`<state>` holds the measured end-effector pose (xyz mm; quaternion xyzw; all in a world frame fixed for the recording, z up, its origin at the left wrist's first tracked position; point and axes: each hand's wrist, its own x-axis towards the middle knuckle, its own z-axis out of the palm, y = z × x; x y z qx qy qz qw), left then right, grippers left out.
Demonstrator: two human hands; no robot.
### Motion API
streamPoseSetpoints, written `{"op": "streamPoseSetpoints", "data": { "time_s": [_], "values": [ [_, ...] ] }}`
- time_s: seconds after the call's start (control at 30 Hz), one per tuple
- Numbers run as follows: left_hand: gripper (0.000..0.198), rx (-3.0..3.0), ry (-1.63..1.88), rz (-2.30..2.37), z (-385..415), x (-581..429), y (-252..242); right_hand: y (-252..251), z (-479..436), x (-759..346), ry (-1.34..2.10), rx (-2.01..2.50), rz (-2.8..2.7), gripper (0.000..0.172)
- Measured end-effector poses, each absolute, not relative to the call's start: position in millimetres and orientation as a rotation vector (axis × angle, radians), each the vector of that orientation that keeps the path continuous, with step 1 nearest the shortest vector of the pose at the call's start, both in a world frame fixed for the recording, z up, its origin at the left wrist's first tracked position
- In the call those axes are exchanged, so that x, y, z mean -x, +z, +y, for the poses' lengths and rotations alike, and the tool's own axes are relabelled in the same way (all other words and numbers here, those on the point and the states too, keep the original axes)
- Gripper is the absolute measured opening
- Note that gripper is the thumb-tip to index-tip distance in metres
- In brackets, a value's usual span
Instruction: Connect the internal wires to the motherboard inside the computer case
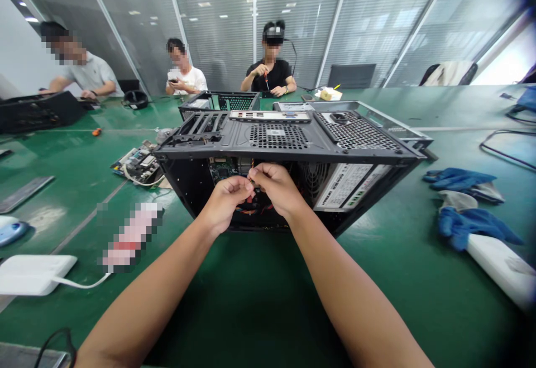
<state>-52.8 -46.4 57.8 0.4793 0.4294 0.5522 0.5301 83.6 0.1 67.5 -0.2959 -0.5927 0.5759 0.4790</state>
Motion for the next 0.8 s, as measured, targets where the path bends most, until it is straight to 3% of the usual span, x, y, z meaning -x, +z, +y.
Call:
{"op": "streamPoseSetpoints", "data": {
  "time_s": [0.13, 0.43, 0.8],
  "values": [
    [0.025, -1.048, 1.265, 0.945, -45.7, 53.2, 58.2, 68.3, -0.3, -82.3, 1.407, 0.747, -1.429, 0.034],
    [0.016, -1.716, 1.448, 1.498, -50.2, 53.5, 59.4, 72.0, -1.1, -84.0, 1.138, 0.841, -1.573, 0.027],
    [0.020, -1.222, 1.346, 1.118, -47.5, 52.1, 60.4, 68.2, 2.0, -84.5, 1.255, 0.776, -1.549, 0.030]
  ]
}}
